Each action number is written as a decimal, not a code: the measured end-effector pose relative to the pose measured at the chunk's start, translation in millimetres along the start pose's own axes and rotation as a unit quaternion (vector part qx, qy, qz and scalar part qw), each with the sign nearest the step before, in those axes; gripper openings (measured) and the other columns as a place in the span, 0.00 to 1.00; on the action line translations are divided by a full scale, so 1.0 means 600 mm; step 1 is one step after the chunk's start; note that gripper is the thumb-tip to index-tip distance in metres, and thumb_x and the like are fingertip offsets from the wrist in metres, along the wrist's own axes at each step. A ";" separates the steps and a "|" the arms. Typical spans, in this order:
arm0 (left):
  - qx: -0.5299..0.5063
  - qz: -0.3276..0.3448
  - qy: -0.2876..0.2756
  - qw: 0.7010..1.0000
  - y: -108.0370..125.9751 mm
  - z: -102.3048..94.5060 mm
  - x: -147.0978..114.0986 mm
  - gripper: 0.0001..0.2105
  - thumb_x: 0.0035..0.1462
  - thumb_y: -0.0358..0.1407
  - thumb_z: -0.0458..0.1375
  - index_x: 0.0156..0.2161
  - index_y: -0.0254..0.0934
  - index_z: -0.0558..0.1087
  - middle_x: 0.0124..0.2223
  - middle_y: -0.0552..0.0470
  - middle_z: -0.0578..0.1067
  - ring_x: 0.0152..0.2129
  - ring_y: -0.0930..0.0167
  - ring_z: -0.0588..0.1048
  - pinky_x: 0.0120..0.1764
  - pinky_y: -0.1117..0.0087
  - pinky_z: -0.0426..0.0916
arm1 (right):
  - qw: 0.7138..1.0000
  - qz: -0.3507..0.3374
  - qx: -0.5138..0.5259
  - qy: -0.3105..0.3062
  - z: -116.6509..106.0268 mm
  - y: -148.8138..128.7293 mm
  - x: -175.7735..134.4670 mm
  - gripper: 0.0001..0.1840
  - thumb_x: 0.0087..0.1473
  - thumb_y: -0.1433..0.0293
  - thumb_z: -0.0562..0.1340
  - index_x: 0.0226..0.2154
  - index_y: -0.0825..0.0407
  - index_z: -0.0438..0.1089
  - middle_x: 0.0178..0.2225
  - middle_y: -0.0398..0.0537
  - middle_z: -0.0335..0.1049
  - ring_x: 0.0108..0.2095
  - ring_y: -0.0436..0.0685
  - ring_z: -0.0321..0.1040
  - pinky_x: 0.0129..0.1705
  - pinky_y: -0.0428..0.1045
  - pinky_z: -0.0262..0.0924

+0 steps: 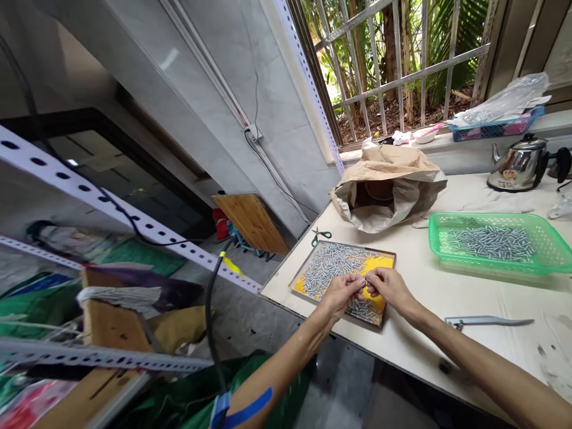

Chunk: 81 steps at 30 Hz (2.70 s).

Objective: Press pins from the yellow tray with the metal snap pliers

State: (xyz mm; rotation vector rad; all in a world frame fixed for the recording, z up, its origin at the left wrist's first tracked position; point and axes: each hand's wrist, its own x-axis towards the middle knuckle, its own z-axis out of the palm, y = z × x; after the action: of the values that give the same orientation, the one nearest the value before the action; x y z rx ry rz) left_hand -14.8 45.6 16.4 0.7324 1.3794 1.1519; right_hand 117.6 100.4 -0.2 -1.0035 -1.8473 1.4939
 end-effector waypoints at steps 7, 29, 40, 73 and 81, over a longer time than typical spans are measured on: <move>0.007 0.026 0.067 0.997 0.013 0.006 -0.017 0.21 0.32 0.40 0.72 0.32 0.31 0.72 0.23 0.58 0.70 0.17 0.81 0.66 0.23 0.78 0.63 | 0.989 -0.065 -0.134 0.021 -0.063 -0.014 -0.022 0.15 0.49 0.74 0.59 0.41 0.53 0.71 0.38 0.53 0.74 0.39 0.59 0.71 0.44 0.54 0.63; 0.314 -0.168 -0.157 0.921 -0.100 0.209 -0.057 0.17 0.39 0.46 0.64 0.23 0.31 0.72 0.15 0.58 0.64 0.12 0.79 0.58 0.17 0.76 0.50 | 0.908 -0.020 -0.418 0.002 -0.225 0.106 -0.364 0.11 0.60 0.73 0.49 0.27 0.49 0.58 0.29 0.46 0.65 0.25 0.52 0.63 0.25 0.47 0.51; 0.389 -0.252 -0.208 0.861 -0.099 0.205 -0.051 0.17 0.37 0.45 0.65 0.19 0.33 0.67 0.14 0.60 0.62 0.12 0.79 0.60 0.17 0.76 0.56 | 0.929 -0.064 -0.364 -0.005 -0.226 0.112 -0.369 0.11 0.58 0.77 0.47 0.28 0.50 0.58 0.29 0.46 0.63 0.27 0.53 0.59 0.28 0.49 0.48; 0.375 -0.325 -0.199 0.845 -0.082 0.217 -0.058 0.18 0.35 0.45 0.69 0.22 0.31 0.71 0.15 0.60 0.67 0.11 0.81 0.63 0.15 0.78 0.59 | 0.840 -0.044 -0.540 -0.036 -0.274 0.114 -0.313 0.53 0.32 0.49 0.70 0.58 0.56 0.56 0.60 0.66 0.54 0.59 0.76 0.49 0.52 0.64 0.52; 0.375 -0.310 -0.206 0.849 -0.087 0.216 -0.057 0.19 0.36 0.46 0.68 0.22 0.31 0.70 0.15 0.60 0.66 0.11 0.80 0.62 0.15 0.78 0.59 | 0.832 -0.063 -0.551 -0.021 -0.268 0.114 -0.302 0.44 0.34 0.53 0.69 0.52 0.55 0.61 0.45 0.59 0.68 0.46 0.69 0.62 0.50 0.64 0.53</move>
State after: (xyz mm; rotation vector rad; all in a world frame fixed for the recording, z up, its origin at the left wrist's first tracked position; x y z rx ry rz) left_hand 126.0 25.6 -4.5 0.9037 1.5121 -0.0999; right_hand 362.5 48.2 -24.1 -1.2495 -2.7730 0.2271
